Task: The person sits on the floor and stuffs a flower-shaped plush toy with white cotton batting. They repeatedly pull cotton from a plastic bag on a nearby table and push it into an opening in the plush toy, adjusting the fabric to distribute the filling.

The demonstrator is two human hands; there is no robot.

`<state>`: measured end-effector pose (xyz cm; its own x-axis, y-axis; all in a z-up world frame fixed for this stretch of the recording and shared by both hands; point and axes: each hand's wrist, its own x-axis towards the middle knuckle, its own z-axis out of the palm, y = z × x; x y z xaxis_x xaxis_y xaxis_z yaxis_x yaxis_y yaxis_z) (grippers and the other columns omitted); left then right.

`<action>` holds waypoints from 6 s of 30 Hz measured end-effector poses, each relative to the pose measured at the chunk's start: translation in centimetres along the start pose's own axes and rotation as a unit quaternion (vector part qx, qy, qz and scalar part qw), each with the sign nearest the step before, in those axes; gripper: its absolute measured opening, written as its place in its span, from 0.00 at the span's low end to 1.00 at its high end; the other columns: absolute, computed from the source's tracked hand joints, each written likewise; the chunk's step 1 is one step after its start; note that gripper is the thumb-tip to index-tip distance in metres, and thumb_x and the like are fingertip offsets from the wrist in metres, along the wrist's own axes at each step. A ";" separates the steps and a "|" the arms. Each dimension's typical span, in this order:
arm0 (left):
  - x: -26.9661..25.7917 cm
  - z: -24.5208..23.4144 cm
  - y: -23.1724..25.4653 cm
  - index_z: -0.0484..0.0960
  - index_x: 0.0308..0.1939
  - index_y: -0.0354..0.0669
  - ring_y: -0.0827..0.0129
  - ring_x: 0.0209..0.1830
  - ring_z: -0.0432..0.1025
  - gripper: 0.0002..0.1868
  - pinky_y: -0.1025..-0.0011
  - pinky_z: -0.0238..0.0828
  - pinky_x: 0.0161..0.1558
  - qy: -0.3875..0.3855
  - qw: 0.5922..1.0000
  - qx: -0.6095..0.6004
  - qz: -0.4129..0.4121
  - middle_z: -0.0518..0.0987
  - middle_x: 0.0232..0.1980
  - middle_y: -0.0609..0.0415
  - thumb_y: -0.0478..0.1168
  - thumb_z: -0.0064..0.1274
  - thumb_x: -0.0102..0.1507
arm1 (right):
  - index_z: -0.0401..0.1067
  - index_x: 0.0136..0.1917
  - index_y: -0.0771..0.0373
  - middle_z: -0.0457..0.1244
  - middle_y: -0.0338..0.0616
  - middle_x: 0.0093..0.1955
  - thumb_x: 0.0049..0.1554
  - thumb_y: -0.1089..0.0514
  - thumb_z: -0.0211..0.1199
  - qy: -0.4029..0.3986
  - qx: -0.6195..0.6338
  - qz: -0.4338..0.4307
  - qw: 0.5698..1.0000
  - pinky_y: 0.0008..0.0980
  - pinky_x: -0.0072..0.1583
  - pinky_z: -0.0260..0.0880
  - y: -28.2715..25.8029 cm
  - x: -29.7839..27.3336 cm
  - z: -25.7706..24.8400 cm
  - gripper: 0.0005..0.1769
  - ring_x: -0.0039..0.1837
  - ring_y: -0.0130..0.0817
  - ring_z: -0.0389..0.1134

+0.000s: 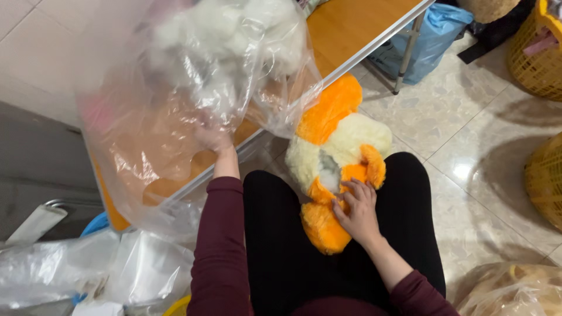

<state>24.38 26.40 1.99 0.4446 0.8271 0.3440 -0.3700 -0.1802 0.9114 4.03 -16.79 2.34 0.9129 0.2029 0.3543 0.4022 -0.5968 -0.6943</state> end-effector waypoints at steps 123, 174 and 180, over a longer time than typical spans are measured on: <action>-29.5 0.5 14.9 0.89 0.42 0.46 0.55 0.74 0.58 0.26 0.32 0.07 0.74 -0.666 0.580 0.444 0.152 0.83 0.50 0.60 0.62 0.63 0.53 | 0.76 0.46 0.55 0.64 0.41 0.62 0.57 0.57 0.67 0.111 -0.157 -0.084 0.978 0.53 0.74 0.49 1.2 -0.4 0.0 0.03 0.70 0.44 0.61; -29.3 3.1 15.0 0.82 0.42 0.50 0.47 0.83 0.37 0.13 0.34 0.03 0.72 -0.701 0.575 0.407 0.111 0.80 0.58 0.49 0.48 0.59 0.55 | 0.75 0.48 0.61 0.60 0.51 0.67 0.52 0.64 0.65 0.066 -0.032 -0.054 0.996 0.55 0.73 0.49 1.6 -1.2 -0.2 0.08 0.72 0.54 0.56; -30.3 2.4 14.3 0.73 0.21 0.44 0.52 0.85 0.38 0.14 0.34 0.01 0.72 -0.746 0.528 0.405 -0.003 0.81 0.57 0.50 0.46 0.55 0.56 | 0.74 0.45 0.60 0.60 0.50 0.66 0.54 0.61 0.67 0.074 -0.033 -0.060 0.995 0.55 0.73 0.49 1.3 -1.3 -0.3 0.05 0.72 0.52 0.56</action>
<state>7.54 -2.55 5.16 0.8155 -0.4026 -0.4157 -0.1623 -0.8486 0.5036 3.35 -18.07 1.22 0.8358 0.1621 0.5245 0.4982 -0.6253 -0.6006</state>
